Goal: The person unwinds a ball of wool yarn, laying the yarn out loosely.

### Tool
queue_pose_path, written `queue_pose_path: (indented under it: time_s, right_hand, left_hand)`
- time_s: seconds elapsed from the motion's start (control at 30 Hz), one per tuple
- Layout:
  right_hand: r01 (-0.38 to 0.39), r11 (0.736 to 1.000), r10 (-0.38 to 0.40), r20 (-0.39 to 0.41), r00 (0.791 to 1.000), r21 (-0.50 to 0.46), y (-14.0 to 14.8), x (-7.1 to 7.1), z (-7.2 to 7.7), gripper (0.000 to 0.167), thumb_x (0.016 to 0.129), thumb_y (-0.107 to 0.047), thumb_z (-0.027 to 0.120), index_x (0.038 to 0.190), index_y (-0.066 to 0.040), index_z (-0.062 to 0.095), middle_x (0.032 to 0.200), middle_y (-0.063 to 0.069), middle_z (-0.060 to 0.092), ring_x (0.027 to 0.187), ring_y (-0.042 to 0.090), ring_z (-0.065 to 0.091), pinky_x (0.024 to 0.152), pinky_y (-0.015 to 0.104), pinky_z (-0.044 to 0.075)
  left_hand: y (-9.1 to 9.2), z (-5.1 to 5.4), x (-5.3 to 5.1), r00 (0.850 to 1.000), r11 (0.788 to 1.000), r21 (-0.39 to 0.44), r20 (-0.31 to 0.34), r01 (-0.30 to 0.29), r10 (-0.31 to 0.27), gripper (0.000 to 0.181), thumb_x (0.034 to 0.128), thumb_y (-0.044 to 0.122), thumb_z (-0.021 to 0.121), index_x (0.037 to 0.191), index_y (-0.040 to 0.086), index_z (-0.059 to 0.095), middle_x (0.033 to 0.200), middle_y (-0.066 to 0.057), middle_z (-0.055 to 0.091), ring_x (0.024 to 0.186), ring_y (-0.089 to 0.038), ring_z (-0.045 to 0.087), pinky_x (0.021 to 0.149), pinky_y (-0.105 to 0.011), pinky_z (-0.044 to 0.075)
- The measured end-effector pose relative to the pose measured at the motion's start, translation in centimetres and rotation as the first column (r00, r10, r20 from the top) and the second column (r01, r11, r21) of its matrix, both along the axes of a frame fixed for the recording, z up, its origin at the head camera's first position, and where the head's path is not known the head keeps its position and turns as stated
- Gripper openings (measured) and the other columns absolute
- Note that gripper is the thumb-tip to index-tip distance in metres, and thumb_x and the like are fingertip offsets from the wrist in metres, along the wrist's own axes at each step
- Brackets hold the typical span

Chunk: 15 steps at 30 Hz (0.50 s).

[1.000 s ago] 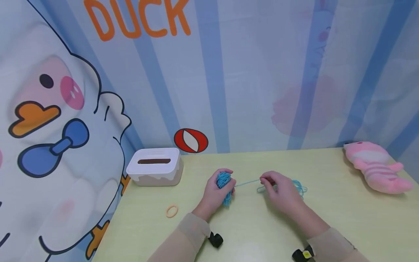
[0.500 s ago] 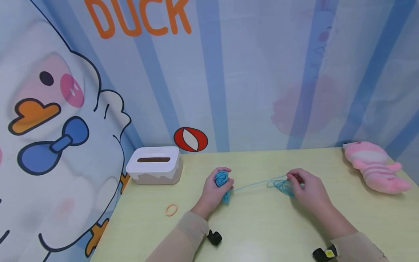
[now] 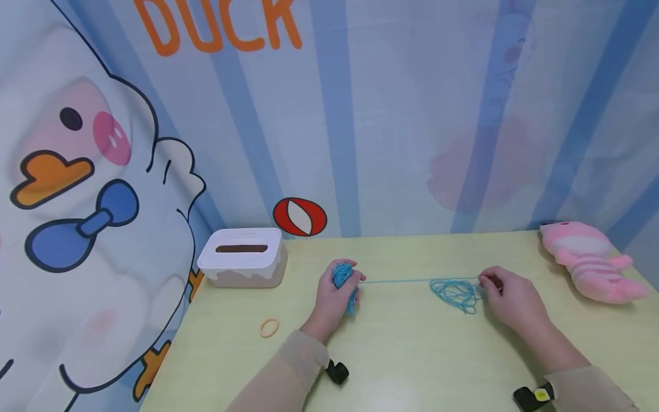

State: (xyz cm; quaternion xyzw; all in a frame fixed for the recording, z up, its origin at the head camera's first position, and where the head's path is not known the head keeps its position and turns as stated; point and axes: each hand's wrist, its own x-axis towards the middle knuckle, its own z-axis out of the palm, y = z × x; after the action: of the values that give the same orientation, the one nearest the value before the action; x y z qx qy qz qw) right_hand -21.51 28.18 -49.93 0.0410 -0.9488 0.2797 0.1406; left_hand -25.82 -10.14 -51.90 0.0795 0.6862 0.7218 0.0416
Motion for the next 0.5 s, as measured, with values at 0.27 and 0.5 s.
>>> queue_pose_path:
  time_s: [0.27,0.5]
  right_hand:
    - [-0.050,0.998,0.049,0.026,0.998,0.026,0.3,-0.2,-0.2,0.016,0.105,-0.015,0.072,0.111,-0.003,0.081,0.097,0.013,0.076,0.084,0.021,0.064,0.074,0.041,0.052]
    - [-0.072,0.997,0.068,0.096,0.993,0.040,-0.4,-0.6,-0.3,0.018,0.104,-0.019,0.075,0.112,-0.005,0.083,0.097,0.011,0.077,0.083,0.021,0.064,0.072,0.039,0.050]
  left_hand:
    - [0.1,0.4,0.2,0.998,0.997,-0.055,-0.029,-0.054,0.052,0.034,0.1077,0.021,0.072,0.140,0.020,0.061,0.106,-0.003,0.064,0.077,-0.020,0.062,0.076,-0.029,0.058]
    - [0.1,0.2,0.2,0.999,0.996,-0.076,-0.026,-0.041,0.039,0.040,0.1084,0.022,0.071,0.146,0.015,0.058,0.116,-0.007,0.068,0.082,-0.020,0.065,0.081,-0.029,0.059]
